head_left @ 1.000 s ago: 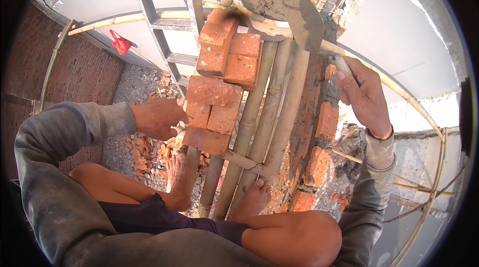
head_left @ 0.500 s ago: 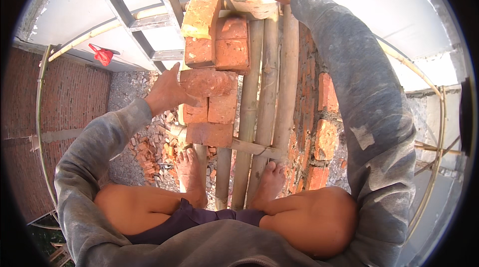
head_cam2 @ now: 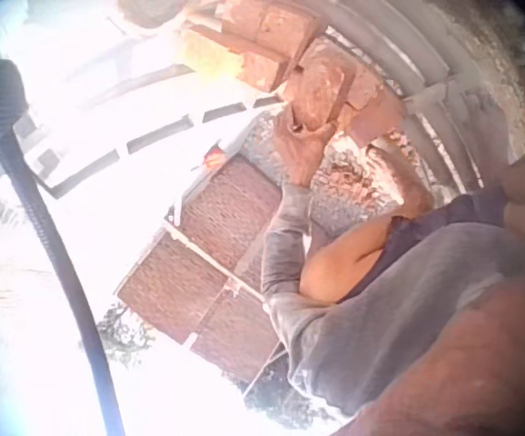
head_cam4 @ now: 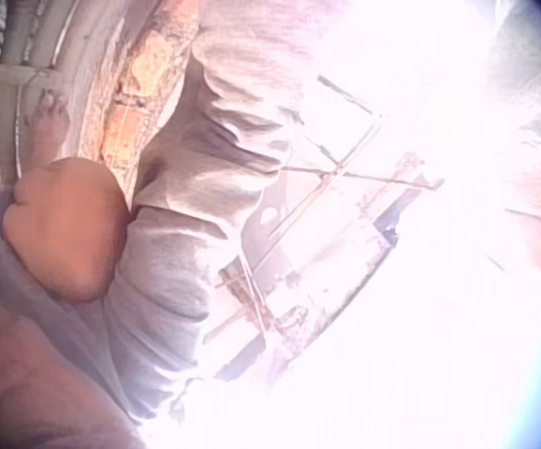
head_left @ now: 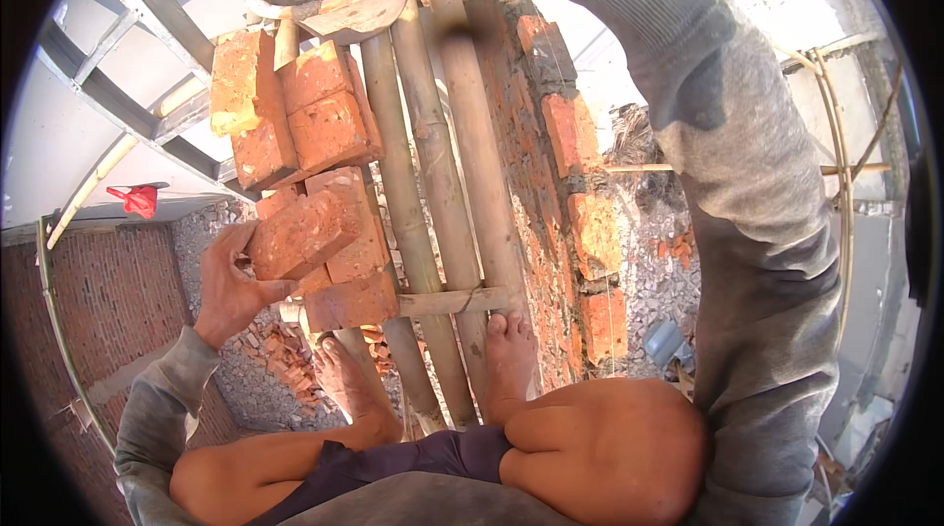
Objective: The person scoops mortar from a basin with a trowel and applies it to a brick wall. They then pick up bricks, place them into the wall, and tap them into position. The person repeats this process, building up the wall layer by layer.
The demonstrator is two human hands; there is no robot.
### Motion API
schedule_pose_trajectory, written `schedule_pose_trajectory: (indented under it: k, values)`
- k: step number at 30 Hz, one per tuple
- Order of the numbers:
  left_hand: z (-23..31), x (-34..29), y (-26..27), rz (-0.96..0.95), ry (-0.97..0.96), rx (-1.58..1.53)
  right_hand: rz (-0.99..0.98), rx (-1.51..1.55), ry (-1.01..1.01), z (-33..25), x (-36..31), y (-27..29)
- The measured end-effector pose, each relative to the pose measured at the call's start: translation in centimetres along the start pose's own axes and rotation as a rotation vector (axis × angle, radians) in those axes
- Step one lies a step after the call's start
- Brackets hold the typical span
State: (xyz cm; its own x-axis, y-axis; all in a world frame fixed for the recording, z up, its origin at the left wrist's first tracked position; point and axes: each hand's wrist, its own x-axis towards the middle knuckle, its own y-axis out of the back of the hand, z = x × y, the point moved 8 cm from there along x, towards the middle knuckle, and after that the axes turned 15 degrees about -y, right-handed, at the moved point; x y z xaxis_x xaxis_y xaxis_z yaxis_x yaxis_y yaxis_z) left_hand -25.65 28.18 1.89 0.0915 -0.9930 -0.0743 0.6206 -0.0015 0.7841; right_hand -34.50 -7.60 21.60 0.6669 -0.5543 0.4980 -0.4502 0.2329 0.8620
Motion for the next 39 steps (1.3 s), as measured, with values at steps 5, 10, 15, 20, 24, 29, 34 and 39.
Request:
schedule_pose_trajectory:
  k: [5, 10, 15, 20, 24, 29, 34, 39]
  values:
    - [2.1, -0.5, -7.9, -0.534, 0.427, -0.422, -0.041, 0.125, 0.15, -4.1, -6.5, 0.7]
    - [4.6, 1.3, -10.4, -0.521, 0.233, -0.527, -0.31, 0.407, 0.468, -13.4, -14.4, 5.2]
    - [8.2, 0.2, -10.6, -0.432, 0.057, -0.701, -0.709, 0.638, 0.72, -18.3, -23.9, 10.4]
    - [10.5, -0.2, -8.8, -0.253, -0.179, -0.763, -0.892, 0.649, 0.444, -11.3, -27.4, 5.4]
    - [10.2, 0.1, -8.9, -0.586, -0.073, -0.358, -0.919, 0.654, 0.286, -8.6, -32.1, 0.0]
    - [13.6, 3.5, -7.4, -0.393, -0.363, -0.237, -1.208, 0.808, 0.018, -6.9, -36.4, -3.6]
    - [6.7, 9.8, 4.9, 0.155, -0.317, -0.412, -0.771, 0.636, 0.009, -0.6, -31.6, -6.5]
    - [-10.1, 19.0, 22.0, 0.676, 0.034, 0.053, -0.657, 0.374, 0.091, 1.4, -30.3, -14.1]
